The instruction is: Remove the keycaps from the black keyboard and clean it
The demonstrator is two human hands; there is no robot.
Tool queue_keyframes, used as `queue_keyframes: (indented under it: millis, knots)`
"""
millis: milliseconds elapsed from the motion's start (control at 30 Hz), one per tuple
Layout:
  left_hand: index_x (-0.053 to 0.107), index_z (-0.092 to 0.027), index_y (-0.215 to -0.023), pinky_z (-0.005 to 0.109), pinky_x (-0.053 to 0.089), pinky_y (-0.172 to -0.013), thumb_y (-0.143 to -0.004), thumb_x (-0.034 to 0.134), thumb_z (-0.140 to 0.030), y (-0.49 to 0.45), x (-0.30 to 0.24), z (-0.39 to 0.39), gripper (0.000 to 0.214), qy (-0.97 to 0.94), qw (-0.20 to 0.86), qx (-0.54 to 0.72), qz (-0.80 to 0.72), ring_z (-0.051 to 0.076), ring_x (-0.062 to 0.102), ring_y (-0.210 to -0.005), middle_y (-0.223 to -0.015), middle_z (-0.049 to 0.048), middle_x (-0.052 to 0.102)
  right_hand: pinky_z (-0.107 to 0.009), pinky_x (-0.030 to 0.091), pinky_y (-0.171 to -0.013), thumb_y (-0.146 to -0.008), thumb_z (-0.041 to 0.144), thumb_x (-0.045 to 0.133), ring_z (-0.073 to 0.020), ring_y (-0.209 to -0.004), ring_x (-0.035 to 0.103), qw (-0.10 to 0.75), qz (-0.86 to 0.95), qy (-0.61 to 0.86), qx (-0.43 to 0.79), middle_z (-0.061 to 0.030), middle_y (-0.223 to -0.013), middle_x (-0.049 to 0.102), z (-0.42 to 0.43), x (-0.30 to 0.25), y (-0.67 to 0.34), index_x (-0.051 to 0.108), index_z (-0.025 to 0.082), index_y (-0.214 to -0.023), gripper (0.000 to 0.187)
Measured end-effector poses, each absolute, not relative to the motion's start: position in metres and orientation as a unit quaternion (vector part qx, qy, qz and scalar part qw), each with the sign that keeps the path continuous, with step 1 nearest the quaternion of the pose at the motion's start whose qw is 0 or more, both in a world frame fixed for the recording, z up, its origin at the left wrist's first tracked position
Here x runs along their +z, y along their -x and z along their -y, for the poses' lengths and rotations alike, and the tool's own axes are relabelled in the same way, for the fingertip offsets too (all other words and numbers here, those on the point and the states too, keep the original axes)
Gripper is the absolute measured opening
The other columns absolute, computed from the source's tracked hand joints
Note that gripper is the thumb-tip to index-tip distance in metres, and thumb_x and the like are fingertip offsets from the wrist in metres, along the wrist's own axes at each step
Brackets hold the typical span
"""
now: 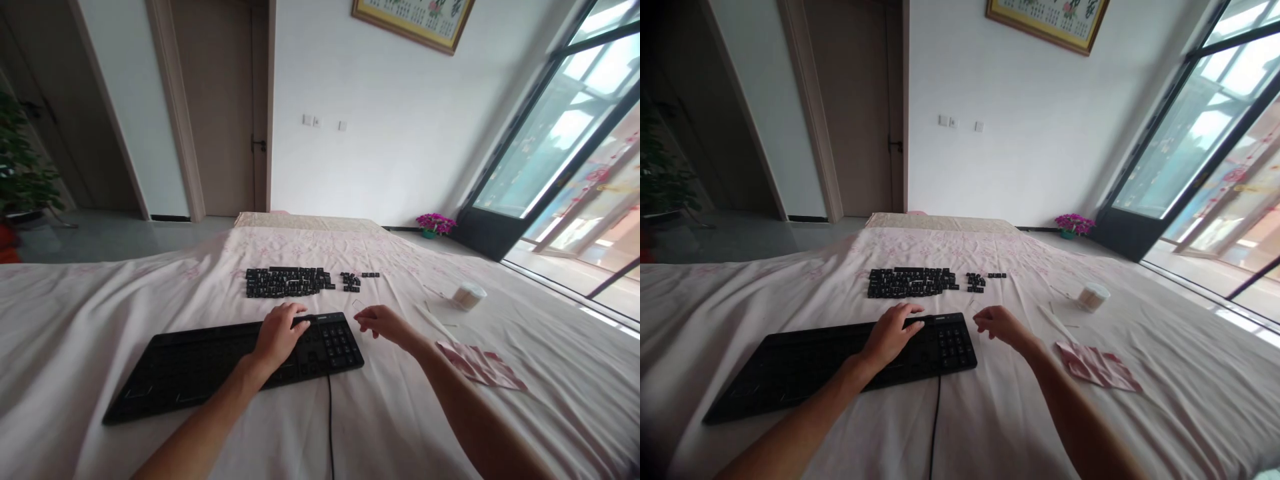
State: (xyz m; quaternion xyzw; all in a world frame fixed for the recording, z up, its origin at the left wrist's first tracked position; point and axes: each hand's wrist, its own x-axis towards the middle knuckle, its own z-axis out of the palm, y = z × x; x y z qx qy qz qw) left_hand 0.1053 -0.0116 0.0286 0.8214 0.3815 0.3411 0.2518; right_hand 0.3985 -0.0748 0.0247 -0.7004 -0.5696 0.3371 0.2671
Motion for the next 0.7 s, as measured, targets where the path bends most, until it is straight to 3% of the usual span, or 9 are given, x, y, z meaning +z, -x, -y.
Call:
queue_keyframes:
  millis: [133, 233, 367, 700]
  knots:
    - [0.055, -0.024, -0.125, 0.045, 0.028, -0.107, -0.068, 0.066, -0.059, -0.047, 0.028, 0.024, 0.067, -0.895, 0.158, 0.222, -0.354, 0.031, 0.043, -0.124, -0.130, 0.0104, 0.054, -0.019, 0.044, -0.051, -0.078, 0.028, 0.054, -0.0102, -0.059, 0.056, 0.266, 0.586, 0.677, 0.356, -0.0025, -0.072, 0.067, 0.089, 0.023, -0.366, 0.070, 0.014, -0.087, 0.023]
    - [0.042, -0.029, -0.138, 0.051, 0.014, -0.111, -0.058, 0.068, -0.067, -0.014, 0.026, 0.028, 0.092, -0.911, 0.121, 0.156, -0.363, 0.034, 0.026, -0.136, -0.146, 0.0112, 0.037, -0.020, 0.044, -0.053, -0.077, 0.027, 0.053, -0.0101, -0.057, 0.055, 0.270, 0.579, 0.693, 0.334, -0.0011, -0.068, 0.064, 0.091, 0.023, -0.350, 0.069, 0.014, -0.081, 0.021]
    - [0.037, -0.031, -0.140, 0.052, 0.009, -0.112, -0.058, 0.069, -0.064, 0.015, 0.023, 0.024, 0.095, -0.916, 0.117, 0.124, -0.364, 0.034, 0.024, -0.138, -0.150, 0.0100, 0.030, -0.020, 0.043, -0.052, -0.077, 0.029, 0.052, -0.0104, -0.055, 0.054, 0.276, 0.585, 0.687, 0.330, 0.0003, -0.064, 0.061, 0.090, 0.023, -0.330, 0.066, 0.015, -0.077, 0.020]
    - [0.042, -0.032, -0.137, 0.047, 0.016, -0.111, -0.053, 0.075, -0.048, 0.031, 0.034, 0.017, 0.092, -0.910, 0.141, 0.104, -0.376, 0.033, 0.028, -0.135, -0.147, 0.0081, 0.035, -0.022, 0.041, -0.051, -0.085, 0.042, 0.046, -0.0118, -0.054, 0.056, 0.287, 0.591, 0.703, 0.272, -0.0028, -0.068, 0.063, 0.088, 0.023, -0.318, 0.063, 0.015, -0.075, 0.033]
